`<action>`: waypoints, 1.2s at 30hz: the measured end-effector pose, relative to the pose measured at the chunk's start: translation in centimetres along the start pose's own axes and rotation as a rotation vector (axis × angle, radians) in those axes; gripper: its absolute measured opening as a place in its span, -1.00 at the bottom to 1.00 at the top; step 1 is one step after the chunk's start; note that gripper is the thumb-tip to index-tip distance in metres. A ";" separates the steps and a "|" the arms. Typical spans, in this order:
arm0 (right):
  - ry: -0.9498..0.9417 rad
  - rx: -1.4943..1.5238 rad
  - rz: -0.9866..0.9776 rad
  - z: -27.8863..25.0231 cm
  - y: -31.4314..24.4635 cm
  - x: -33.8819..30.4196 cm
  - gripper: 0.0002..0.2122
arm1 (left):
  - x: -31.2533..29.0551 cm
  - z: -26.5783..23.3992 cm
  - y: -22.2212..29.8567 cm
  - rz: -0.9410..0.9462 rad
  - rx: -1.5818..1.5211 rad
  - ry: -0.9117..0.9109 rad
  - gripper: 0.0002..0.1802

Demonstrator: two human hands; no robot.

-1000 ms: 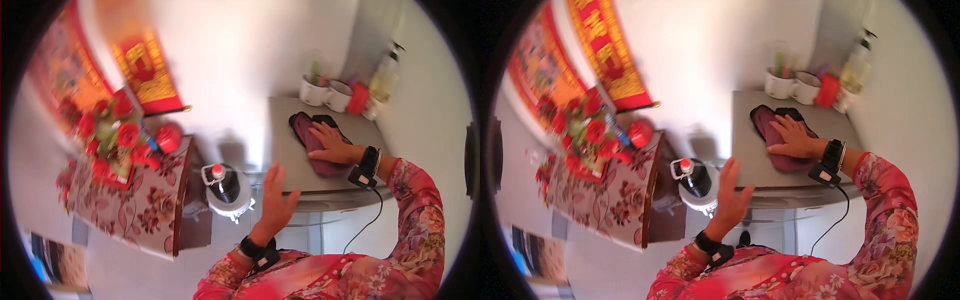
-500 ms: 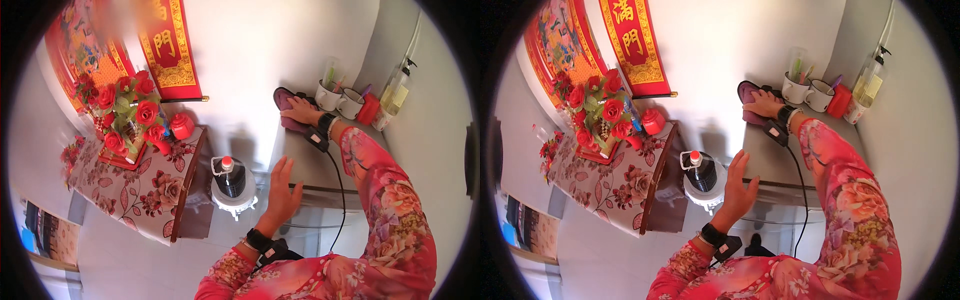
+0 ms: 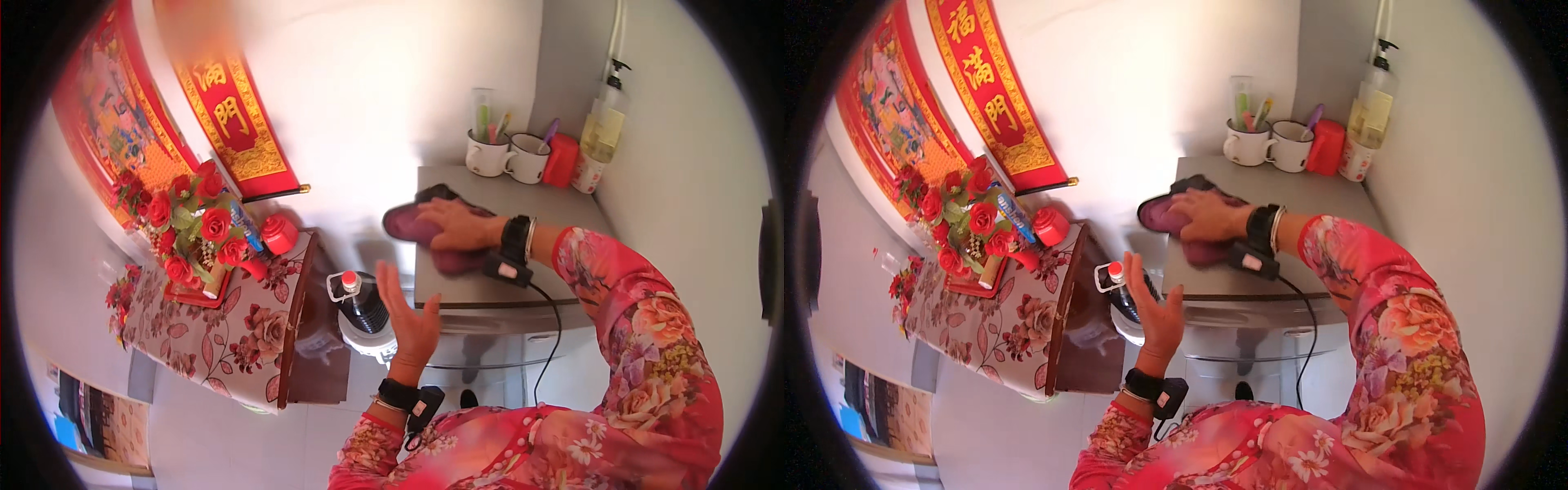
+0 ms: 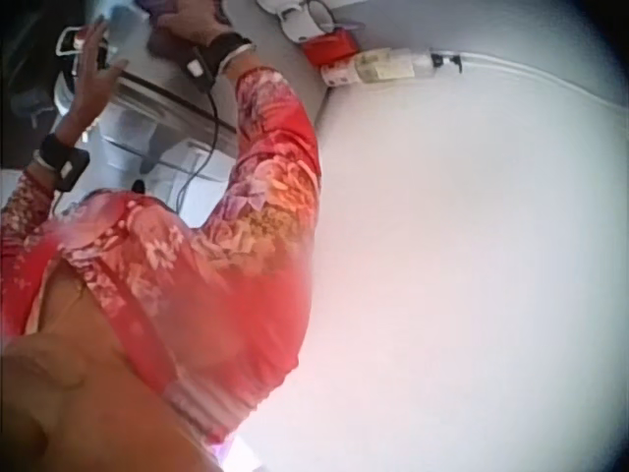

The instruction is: Cleaning a room by wiping surfaces and organizing items.

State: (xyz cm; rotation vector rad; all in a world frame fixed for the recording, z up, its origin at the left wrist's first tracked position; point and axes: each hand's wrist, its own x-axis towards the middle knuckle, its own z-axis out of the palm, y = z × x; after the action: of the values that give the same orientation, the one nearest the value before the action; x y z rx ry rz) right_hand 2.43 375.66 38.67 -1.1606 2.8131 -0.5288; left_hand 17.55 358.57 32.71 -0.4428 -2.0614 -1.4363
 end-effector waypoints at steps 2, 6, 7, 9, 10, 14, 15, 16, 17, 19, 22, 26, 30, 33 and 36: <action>-0.013 0.039 -0.086 0.4 -1.9 -3.1 -0.43 | -0.1 0.5 -0.1 -0.027 0.022 0.071 -0.19; -0.059 0.100 -0.090 -0.5 -4.5 -10.4 -0.42 | 0.0 1.0 -0.5 -0.041 0.034 0.053 -0.24; -0.107 0.184 -0.073 -0.8 -4.6 -12.1 -0.41 | 0.0 0.9 -0.7 0.004 0.021 0.057 -0.26; -0.184 0.276 -0.010 -2.1 -5.2 -15.6 -0.39 | -0.2 0.7 -0.6 -0.033 -0.001 0.025 -0.30; -0.176 0.278 0.016 -2.5 -4.5 -17.5 -0.39 | -0.3 0.6 -0.5 -0.040 -0.022 0.023 -0.32; -0.037 0.271 0.319 -4.6 -0.9 -25.2 -0.33 | -0.4 0.9 -0.3 -0.088 -0.118 -0.017 -0.34; -0.031 0.269 0.325 -4.7 0.3 -26.4 -0.33 | -0.4 1.0 -0.3 -0.102 -0.142 -0.026 -0.34; 0.025 0.160 0.478 -4.6 1.4 -27.3 -0.32 | -0.5 0.9 -0.3 -0.097 -0.146 -0.031 -0.34; 0.080 0.049 0.625 -4.2 2.7 -27.8 -0.29 | -0.6 0.8 -0.4 -0.132 -0.169 -0.049 -0.35; 0.080 -0.007 0.696 -4.5 4.2 -27.6 -0.27 | -0.6 0.8 -0.4 -0.160 -0.191 -0.054 -0.36; 0.081 -0.065 0.825 -5.2 6.9 -26.1 -0.21 | -0.8 0.8 -0.6 -0.175 -0.219 -0.081 -0.37; 0.091 -0.113 0.903 -5.8 12.0 -24.3 -0.17 | -1.3 0.6 -0.9 -0.194 -0.150 -0.082 -0.37; 0.256 -0.131 0.786 -6.3 15.3 -23.4 -0.30 | -1.3 0.5 -1.0 -0.184 -0.152 -0.069 -0.36; 0.280 -0.131 0.777 -6.9 15.6 -23.5 -0.37 | -0.8 1.0 -0.8 -0.184 -0.167 -0.062 -0.37; 0.238 -0.078 0.830 -6.7 14.1 -23.0 -0.40 | -0.7 1.4 -0.8 -0.167 -0.184 -0.055 -0.39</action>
State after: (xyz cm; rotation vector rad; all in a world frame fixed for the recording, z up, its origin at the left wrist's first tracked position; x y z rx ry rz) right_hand 8.16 402.84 38.43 0.1400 3.1537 -0.4908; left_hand 17.27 359.61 31.39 -0.3953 -2.0585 -1.7403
